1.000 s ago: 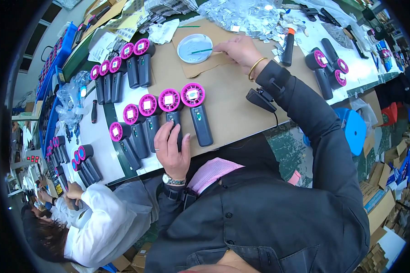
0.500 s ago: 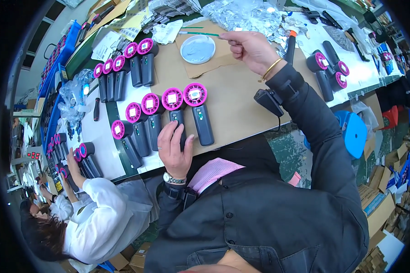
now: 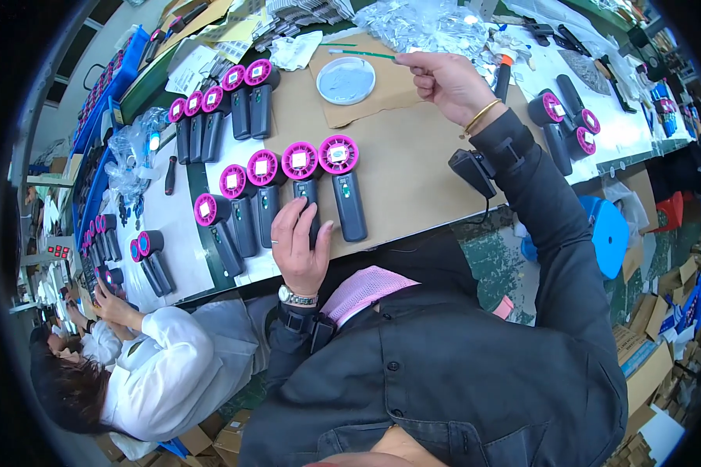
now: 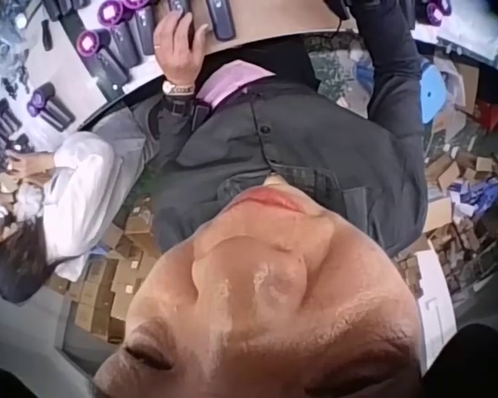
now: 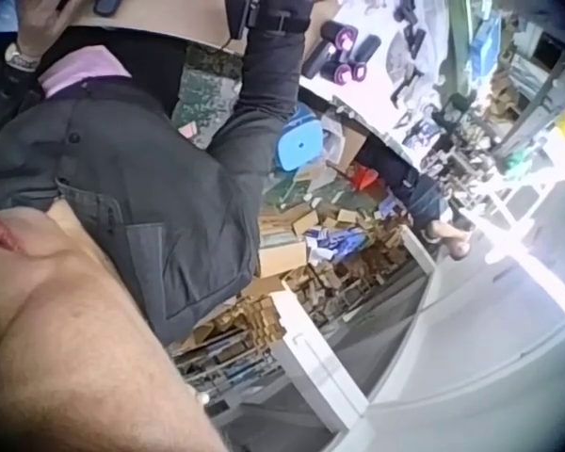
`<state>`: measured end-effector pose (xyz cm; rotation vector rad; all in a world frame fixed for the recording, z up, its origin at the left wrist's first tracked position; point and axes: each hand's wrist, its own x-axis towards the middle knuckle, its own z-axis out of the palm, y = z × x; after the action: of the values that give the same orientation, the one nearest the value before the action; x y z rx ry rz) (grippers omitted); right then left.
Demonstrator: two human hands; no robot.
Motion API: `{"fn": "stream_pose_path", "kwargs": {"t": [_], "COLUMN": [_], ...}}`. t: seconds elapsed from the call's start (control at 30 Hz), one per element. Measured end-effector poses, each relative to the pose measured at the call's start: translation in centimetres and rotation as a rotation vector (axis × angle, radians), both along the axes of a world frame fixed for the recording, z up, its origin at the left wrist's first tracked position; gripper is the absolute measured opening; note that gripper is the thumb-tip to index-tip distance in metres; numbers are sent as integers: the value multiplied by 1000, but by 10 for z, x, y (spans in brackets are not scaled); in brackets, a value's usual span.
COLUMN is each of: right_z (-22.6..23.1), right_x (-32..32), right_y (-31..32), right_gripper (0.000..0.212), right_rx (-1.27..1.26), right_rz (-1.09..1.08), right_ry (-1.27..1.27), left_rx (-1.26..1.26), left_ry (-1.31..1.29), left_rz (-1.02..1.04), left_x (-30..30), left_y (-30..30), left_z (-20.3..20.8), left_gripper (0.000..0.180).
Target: The person taps the top of a handheld fan with a cloth-covered hammer, places a small square piece onto the fan, and uses a thin stick to apply a substance from a container onto it.
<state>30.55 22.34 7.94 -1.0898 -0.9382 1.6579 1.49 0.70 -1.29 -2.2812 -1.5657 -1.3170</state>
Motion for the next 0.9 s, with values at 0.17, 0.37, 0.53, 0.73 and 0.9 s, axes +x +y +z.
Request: {"fn": "stream_pose_path", "kwargs": {"t": [0.17,0.37,0.53,0.73,0.9], "right_z": [18,17,-8,-30,-23], "right_x": [-16,-29,-41,-54,-60], "right_y": [-25,-67,-90,-106,-114], "right_gripper": [13,15,18,17,15], "right_rx": [29,45,88,350,747], "right_rz": [100,257,244,162,163], "right_ry": [64,38,-150,-429,-687], "left_rx": [-12,-5,1,3,4], "left_ry": [11,0,-5,-2,-2], "left_rz": [12,-5,-4,-9,-9], "left_x": [-4,-7,-7,-9,-10], "left_y": [-7,-7,-6,-7,-8], "left_z": [-1,-5,-5,-7,-7], "left_gripper": [45,46,46,46,47]}}
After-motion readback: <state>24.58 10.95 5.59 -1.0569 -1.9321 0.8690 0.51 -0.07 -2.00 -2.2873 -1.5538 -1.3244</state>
